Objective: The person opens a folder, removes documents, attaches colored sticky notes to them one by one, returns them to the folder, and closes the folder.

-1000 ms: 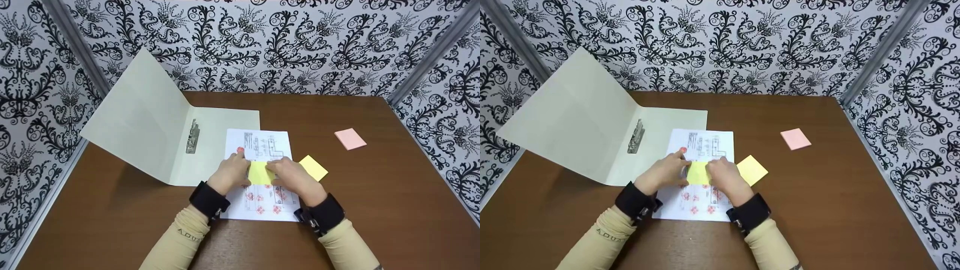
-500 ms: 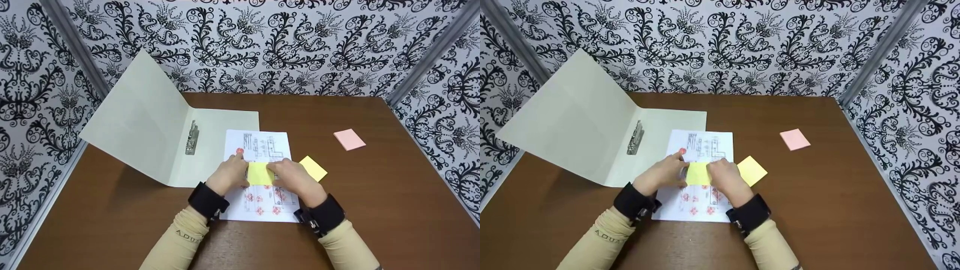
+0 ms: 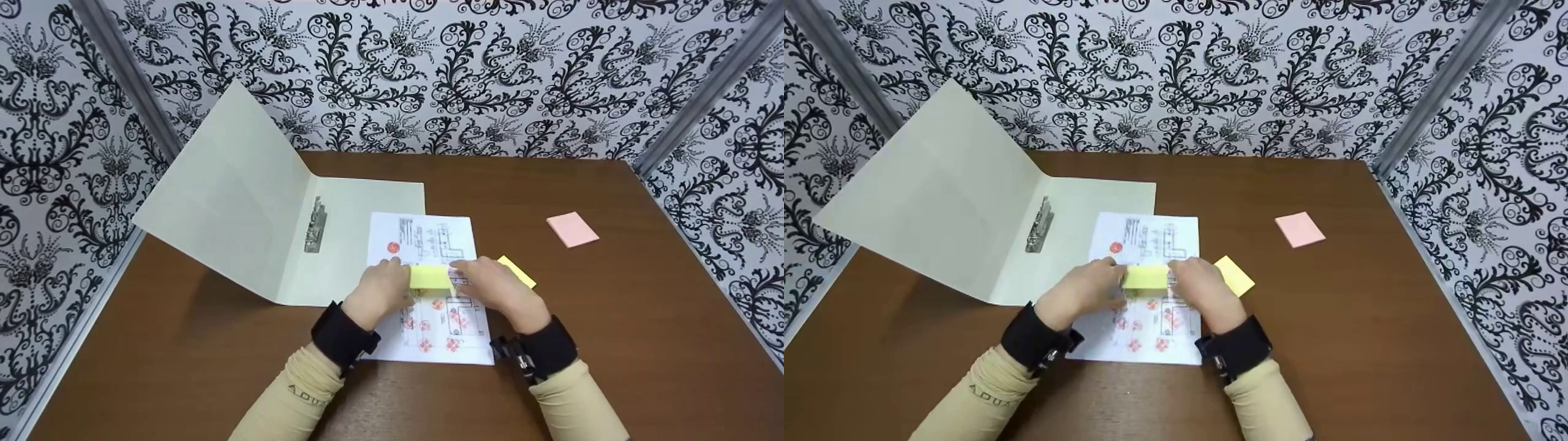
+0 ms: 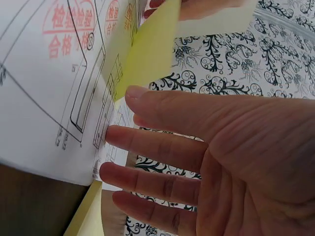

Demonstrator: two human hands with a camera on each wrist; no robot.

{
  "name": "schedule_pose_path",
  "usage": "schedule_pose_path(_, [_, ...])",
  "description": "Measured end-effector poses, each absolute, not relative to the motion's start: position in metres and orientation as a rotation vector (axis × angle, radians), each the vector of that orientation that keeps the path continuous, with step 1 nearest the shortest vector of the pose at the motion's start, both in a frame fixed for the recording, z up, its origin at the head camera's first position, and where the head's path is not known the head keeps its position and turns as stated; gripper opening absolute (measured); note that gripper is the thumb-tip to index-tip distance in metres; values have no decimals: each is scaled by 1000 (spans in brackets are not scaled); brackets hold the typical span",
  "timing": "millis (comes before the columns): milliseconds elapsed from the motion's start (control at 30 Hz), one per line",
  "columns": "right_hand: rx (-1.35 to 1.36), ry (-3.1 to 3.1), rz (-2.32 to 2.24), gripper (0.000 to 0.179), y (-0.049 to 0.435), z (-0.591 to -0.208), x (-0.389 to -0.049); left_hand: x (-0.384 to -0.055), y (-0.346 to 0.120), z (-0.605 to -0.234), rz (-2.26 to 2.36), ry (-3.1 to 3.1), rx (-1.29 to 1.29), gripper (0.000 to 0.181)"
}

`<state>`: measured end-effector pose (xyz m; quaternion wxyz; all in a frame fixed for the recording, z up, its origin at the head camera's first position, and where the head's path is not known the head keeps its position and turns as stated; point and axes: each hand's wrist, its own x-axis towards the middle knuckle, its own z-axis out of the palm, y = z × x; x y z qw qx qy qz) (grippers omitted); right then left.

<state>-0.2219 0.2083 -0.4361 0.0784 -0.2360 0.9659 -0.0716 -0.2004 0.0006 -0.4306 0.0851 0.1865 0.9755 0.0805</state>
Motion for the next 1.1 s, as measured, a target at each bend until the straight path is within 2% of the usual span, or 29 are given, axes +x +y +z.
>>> schedule_pose_path(200, [-770,2905,-280,38,215,-435,-224,-191,15,-426,242,2888,881,36])
schedule_pose_path(367, [-742,2912,-374,38,222,-431,-227,-177,27,-424,164,2863,1023,29])
schedule_pose_path(500, [-676,2900,-393,39,227,-430,-229,-163,36,-426,60,2849,1078,36])
schedule_pose_path(633, [-642,2882,-367,42,227,-430,-230,-150,44,-429,-34,2787,1119,52])
schedule_pose_path(733, [-650,2880,-360,44,225,-432,-230,-144,50,-431,-148,2768,1112,65])
schedule_pose_path(833, [-701,2886,-335,43,224,-435,-231,-140,54,-432,-246,2788,1104,69])
schedule_pose_path(867, [-713,2885,-332,42,223,-436,-231,-140,55,-433,-259,2801,1103,67])
schedule_pose_path(1033, [-732,2872,-325,41,223,-439,-232,-139,55,-437,-282,2897,1143,33])
schedule_pose_path(1100, [-724,2873,-321,41,223,-440,-232,-139,55,-438,-285,2906,1149,30])
